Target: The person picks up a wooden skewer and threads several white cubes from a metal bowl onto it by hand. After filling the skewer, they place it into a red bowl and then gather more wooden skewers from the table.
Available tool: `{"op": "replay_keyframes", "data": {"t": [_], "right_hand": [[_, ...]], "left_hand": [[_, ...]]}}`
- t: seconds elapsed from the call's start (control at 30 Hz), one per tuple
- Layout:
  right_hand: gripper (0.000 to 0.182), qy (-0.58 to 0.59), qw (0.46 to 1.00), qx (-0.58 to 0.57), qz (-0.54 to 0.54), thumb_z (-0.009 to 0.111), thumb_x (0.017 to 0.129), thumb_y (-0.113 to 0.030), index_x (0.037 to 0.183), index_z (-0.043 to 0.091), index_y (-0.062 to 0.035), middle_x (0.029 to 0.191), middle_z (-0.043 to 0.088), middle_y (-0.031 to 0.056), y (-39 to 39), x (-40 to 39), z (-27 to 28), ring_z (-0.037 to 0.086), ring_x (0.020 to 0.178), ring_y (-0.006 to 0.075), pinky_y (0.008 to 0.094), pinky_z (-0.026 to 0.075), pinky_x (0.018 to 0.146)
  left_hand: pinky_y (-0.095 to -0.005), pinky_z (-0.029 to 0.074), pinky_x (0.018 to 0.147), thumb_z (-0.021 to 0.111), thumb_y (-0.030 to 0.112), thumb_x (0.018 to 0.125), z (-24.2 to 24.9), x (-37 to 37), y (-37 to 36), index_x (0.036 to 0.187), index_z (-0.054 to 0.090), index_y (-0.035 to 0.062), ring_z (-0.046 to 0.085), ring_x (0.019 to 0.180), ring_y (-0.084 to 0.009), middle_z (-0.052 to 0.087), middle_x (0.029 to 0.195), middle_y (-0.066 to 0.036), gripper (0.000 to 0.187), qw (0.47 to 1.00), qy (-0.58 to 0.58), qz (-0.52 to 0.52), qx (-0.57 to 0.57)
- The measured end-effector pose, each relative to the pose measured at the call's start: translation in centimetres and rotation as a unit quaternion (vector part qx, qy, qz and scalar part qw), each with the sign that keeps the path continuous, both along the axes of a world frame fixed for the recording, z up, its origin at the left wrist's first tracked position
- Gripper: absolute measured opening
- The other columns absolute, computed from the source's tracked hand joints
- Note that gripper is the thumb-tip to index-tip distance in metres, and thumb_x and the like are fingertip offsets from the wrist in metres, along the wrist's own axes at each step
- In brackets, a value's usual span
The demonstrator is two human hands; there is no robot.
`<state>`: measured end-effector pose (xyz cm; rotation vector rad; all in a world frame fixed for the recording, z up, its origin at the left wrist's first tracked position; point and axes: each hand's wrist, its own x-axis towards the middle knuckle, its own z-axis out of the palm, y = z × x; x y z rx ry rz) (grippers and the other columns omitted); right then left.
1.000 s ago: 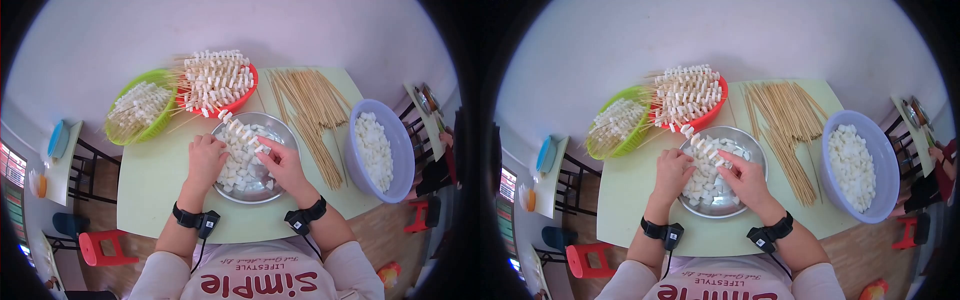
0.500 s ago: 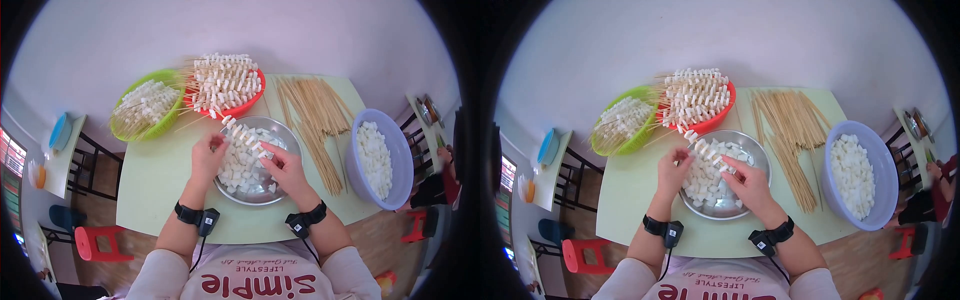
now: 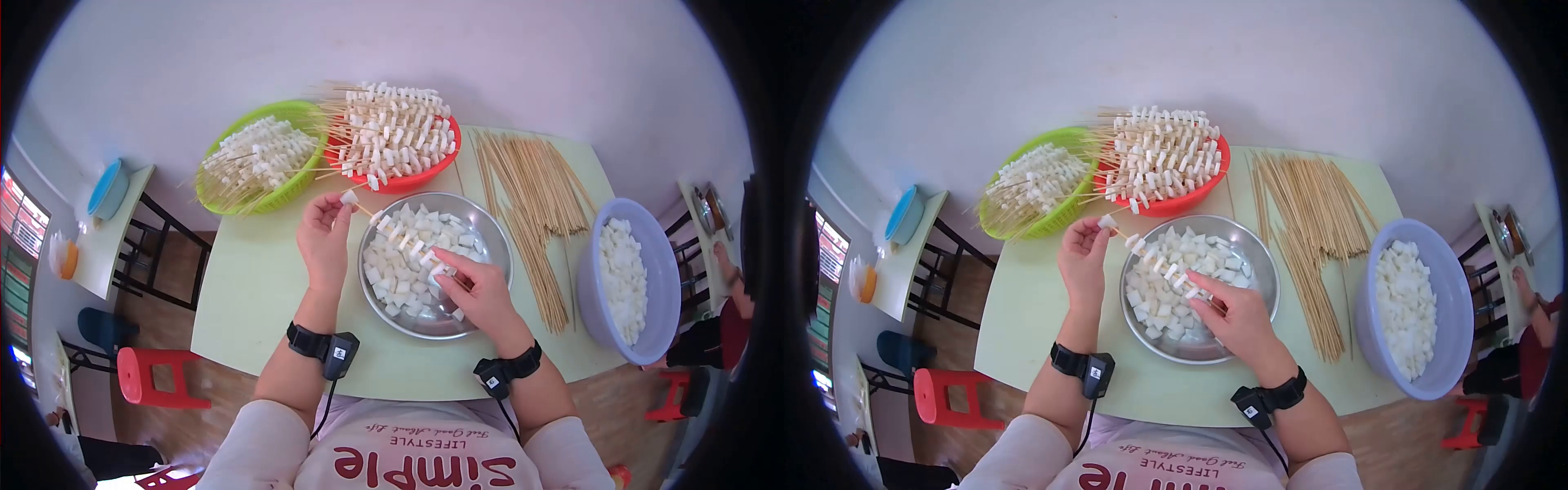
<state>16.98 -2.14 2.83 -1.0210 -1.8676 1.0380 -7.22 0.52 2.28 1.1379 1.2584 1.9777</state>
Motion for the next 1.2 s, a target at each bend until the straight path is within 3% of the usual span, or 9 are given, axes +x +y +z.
{"op": "replay_keyframes", "data": {"t": [0.37,0.43,0.83,1.2], "right_hand": [[0.040,-0.007,1.000,-0.008,-0.001,0.068,0.086,-0.013,0.126,0.062,-0.0147,0.056,0.044,0.0036,-0.05,0.12,0.05,0.040,0.050,0.0104,0.0253,0.038,0.051],[0.040,-0.004,1.000,-0.004,-0.001,0.068,0.086,-0.013,0.125,0.062,-0.0146,0.056,0.044,0.0035,0.01,0.12,-0.15,0.039,0.050,0.0107,0.0256,0.038,0.051],[0.041,0.006,1.000,-0.001,0.002,0.068,0.086,-0.012,0.126,0.062,-0.0148,0.056,0.042,0.0039,0.03,0.05,-0.11,0.038,0.050,0.0102,0.0256,0.037,0.050],[0.041,-0.016,1.000,0.022,0.000,0.068,0.085,-0.013,0.126,0.062,-0.0149,0.055,0.040,0.0042,0.02,0.09,0.06,0.037,0.050,0.0113,0.0265,0.036,0.050]], "left_hand": [[-0.0232,0.049,0.075,0.057,0.000,0.093,-0.23,-0.11,-0.20,0.106,0.054,-0.0026,0.060,0.081,-0.0115,0.060,0.097,-0.007,0.014,0.999,0.038,-0.011,-0.031],[-0.0229,0.049,0.069,0.057,0.001,0.093,-0.24,-0.05,-0.18,0.103,0.054,-0.0017,0.059,0.076,-0.0094,0.060,0.091,-0.005,0.011,0.998,0.055,0.004,-0.022],[-0.0210,0.047,0.068,0.057,0.005,0.094,-0.75,-0.31,-0.15,0.104,0.052,0.0021,0.055,0.080,-0.0057,0.059,0.094,-0.001,0.011,0.988,0.150,0.039,-0.026],[-0.0201,0.046,0.067,0.059,0.004,0.092,-0.61,-0.22,-0.23,0.103,0.053,0.0023,0.054,0.079,-0.0057,0.058,0.091,0.000,0.013,0.986,0.153,0.057,-0.034]]}}
